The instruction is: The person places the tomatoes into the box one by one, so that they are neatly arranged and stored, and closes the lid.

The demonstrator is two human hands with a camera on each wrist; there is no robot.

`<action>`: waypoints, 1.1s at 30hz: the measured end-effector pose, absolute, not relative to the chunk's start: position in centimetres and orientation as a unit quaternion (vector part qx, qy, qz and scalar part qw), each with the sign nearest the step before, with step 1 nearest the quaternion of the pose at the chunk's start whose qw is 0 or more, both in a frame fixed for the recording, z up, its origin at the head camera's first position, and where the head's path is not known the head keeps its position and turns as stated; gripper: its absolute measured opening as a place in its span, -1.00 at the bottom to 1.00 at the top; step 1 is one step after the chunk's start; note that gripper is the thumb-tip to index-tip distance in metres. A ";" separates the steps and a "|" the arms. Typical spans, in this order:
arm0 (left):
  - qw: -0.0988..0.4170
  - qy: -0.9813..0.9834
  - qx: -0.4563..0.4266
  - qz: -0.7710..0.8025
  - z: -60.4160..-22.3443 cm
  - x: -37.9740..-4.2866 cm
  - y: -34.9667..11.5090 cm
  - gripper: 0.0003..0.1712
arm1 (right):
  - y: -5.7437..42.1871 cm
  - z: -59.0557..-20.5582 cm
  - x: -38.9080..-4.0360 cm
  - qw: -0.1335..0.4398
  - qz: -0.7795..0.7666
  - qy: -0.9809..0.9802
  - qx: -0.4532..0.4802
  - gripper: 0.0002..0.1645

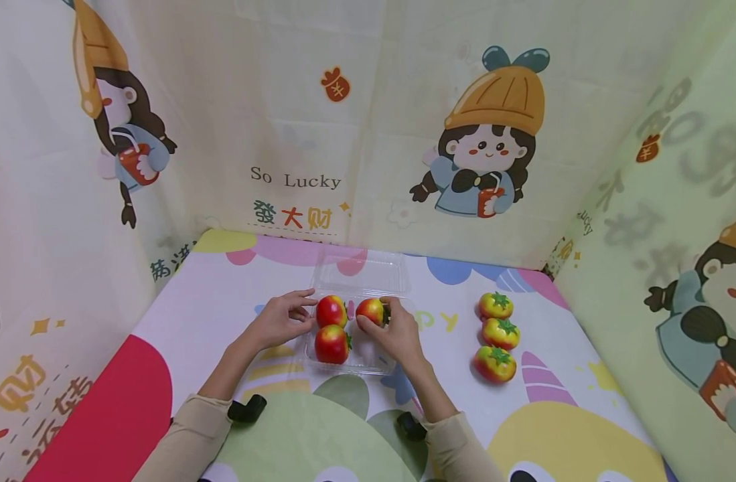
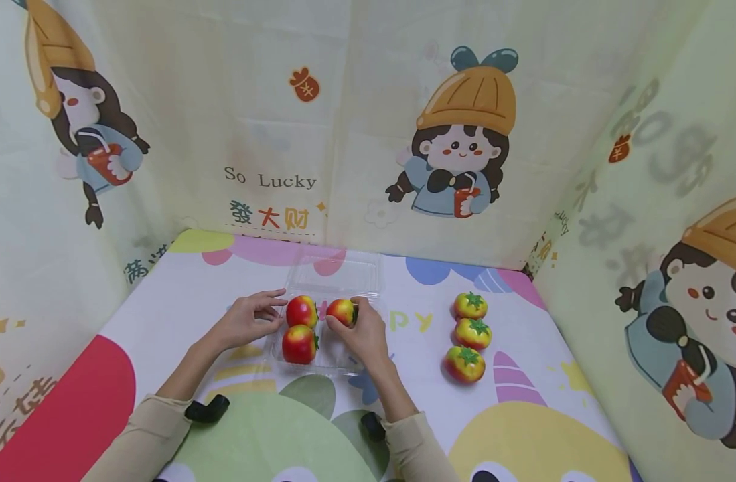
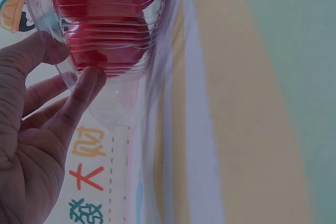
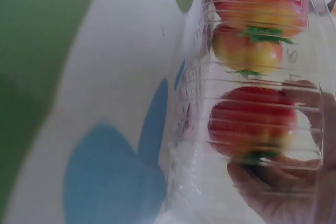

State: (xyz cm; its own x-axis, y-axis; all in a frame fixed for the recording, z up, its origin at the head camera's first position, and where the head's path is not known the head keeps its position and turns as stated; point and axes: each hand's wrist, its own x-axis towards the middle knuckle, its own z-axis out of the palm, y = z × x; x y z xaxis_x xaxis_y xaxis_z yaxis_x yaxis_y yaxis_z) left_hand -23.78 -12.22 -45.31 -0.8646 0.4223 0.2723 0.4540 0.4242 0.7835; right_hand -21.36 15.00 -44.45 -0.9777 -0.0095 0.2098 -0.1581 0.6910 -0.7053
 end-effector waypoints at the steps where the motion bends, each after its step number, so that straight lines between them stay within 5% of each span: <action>1: 0.017 -0.844 -0.260 -0.469 -45.3 -23.8 -12.2 -0.49 | 14.9 -44.5 -21.4 0.095 0.390 -0.915 0.048 -0.31; 33: 0.021 -0.836 -0.268 -0.479 -45.6 -23.9 -12.3 -0.52 | 14.2 -44.4 -21.6 0.091 0.385 -0.917 0.060 -0.33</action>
